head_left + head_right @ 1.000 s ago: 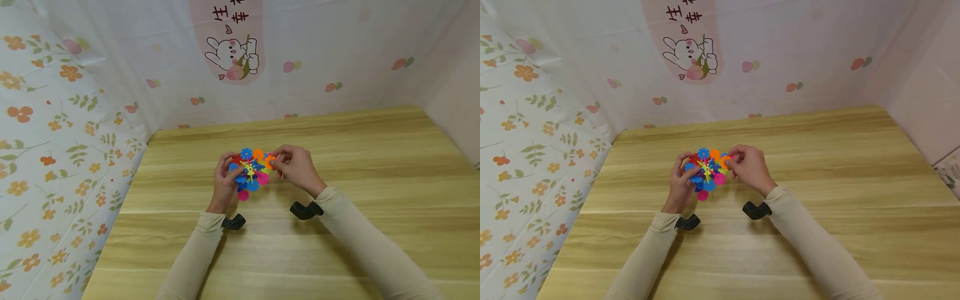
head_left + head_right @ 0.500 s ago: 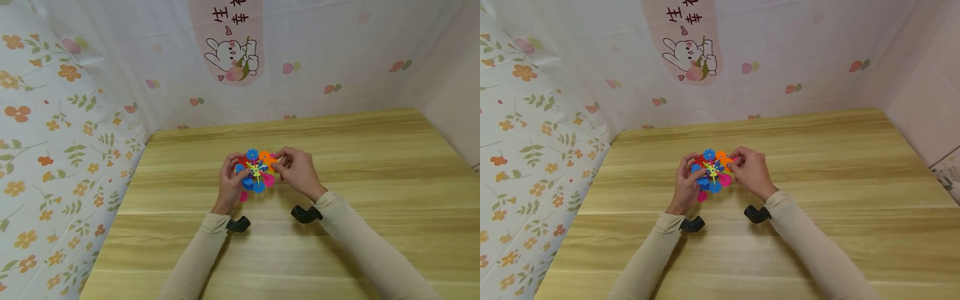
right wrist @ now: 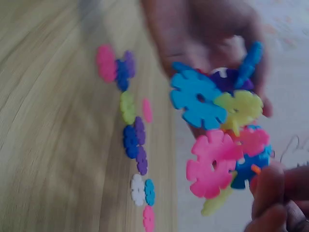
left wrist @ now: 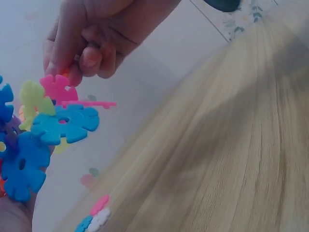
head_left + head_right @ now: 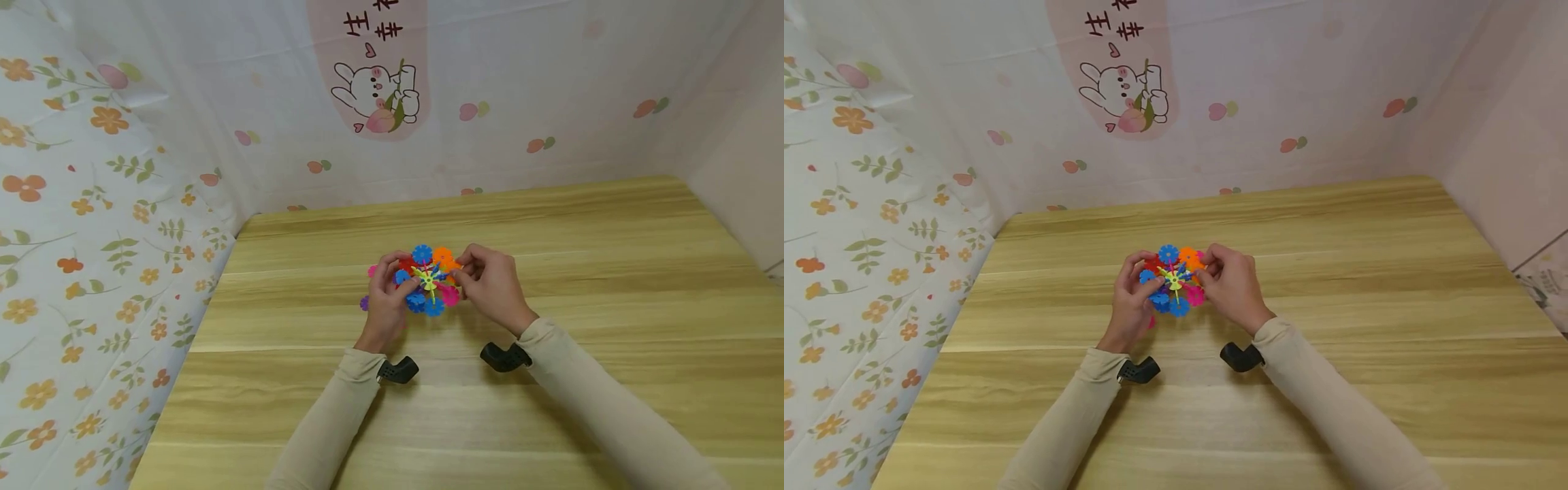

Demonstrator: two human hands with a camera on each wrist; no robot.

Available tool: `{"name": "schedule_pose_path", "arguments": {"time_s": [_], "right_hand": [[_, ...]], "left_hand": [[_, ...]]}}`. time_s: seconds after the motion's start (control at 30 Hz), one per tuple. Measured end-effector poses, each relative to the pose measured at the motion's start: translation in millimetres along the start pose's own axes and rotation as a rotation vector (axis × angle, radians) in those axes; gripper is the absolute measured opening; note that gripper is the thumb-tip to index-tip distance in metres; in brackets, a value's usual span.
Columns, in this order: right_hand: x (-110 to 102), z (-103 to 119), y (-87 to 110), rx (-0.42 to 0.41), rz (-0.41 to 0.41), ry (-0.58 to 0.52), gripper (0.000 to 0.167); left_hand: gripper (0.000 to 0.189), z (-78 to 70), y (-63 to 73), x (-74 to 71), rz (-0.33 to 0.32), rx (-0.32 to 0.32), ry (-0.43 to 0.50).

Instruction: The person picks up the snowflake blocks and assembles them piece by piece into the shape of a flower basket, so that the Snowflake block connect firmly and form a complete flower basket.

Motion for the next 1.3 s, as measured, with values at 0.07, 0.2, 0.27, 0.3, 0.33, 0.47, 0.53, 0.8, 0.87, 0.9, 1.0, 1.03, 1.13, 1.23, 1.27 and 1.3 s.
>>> {"name": "schedule_pose_path", "arguments": {"time_s": [0.07, 0.2, 0.27, 0.3, 0.33, 0.47, 0.53, 0.8, 0.87, 0.9, 1.0, 1.03, 1.13, 1.23, 1.27, 1.3], "right_hand": [[-1, -2, -1.2, 0.002, 0.016, -0.018, 0.006], [-5, 7, -2.8, 0.014, 0.052, -0.043, 0.004], [-7, 6, -5.3, 0.019, 0.064, -0.039, 0.006], [-8, 5, -6.8, 0.023, 0.07, -0.034, 0.007], [-8, 4, -8.7, 0.029, 0.075, -0.029, 0.009], [-5, -8, -17.6, 0.034, 0.099, -0.027, 0.011], [-3, -8, -19.6, 0.036, 0.116, -0.024, 0.011], [13, -9, -23.7, 0.003, 0.194, 0.053, 0.011], [16, -8, -23.4, 0.002, 0.211, 0.063, 0.011], [16, -8, -23.2, 0.001, 0.22, 0.065, 0.012], [17, -8, -22.8, 0.006, 0.235, 0.067, 0.013], [17, -8, -22.8, 0.005, 0.236, 0.073, 0.014], [16, -10, -23.5, 0.006, 0.221, 0.079, 0.02], [15, -11, -24.2, 0.026, 0.2, 0.077, 0.024], [16, -14, -24.3, 0.039, 0.197, 0.078, 0.025], [17, -16, -24.3, 0.05, 0.198, 0.082, 0.025]], "left_hand": [[0.037, -0.6, -0.3, 1.5, 0.011, -0.01, -0.008], [0.04, -2.5, -1.6, 0.2, 0.079, -0.083, -0.041], [0.042, -4.3, -2.0, -1.4, 0.141, -0.142, -0.051], [0.043, -5.2, -2.3, -2.5, 0.169, -0.173, -0.056], [0.044, -6.7, -2.2, -4.2, 0.198, -0.202, -0.067], [0.046, -13.5, -3.2, -8.1, 0.247, -0.276, -0.105], [0.046, -16.2, -3.4, -8.9, 0.26, -0.314, -0.121], [0.044, -9.6, 0.1, -14.5, 0.368, -0.485, -0.208], [0.045, -5.5, 1.5, -16.9, 0.386, -0.504, -0.225], [0.045, -3.9, 1.9, -18.0, 0.391, -0.505, -0.233], [0.044, -0.8, 3.0, -20.9, 0.393, -0.492, -0.241], [0.044, -0.5, 3.4, -21.9, 0.387, -0.487, -0.239], [0.045, -1.4, 3.8, -27.6, 0.338, -0.473, -0.223], [0.047, -6.4, 3.0, -36.8, 0.26, -0.451, -0.197], [0.047, -8.9, 2.4, -40.3, 0.237, -0.438, -0.189], [0.047, -11.6, 1.7, -43.9, 0.211, -0.43, -0.183]]}}
Point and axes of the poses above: each hand's wrist, its own y-axis away from the middle knuckle, its own x-axis out of the palm, z = x × y, the point moved 5 cm from there along -y, towards the middle knuckle, and after that the axes turned 2 degrees about x, right-handed, at the moved point
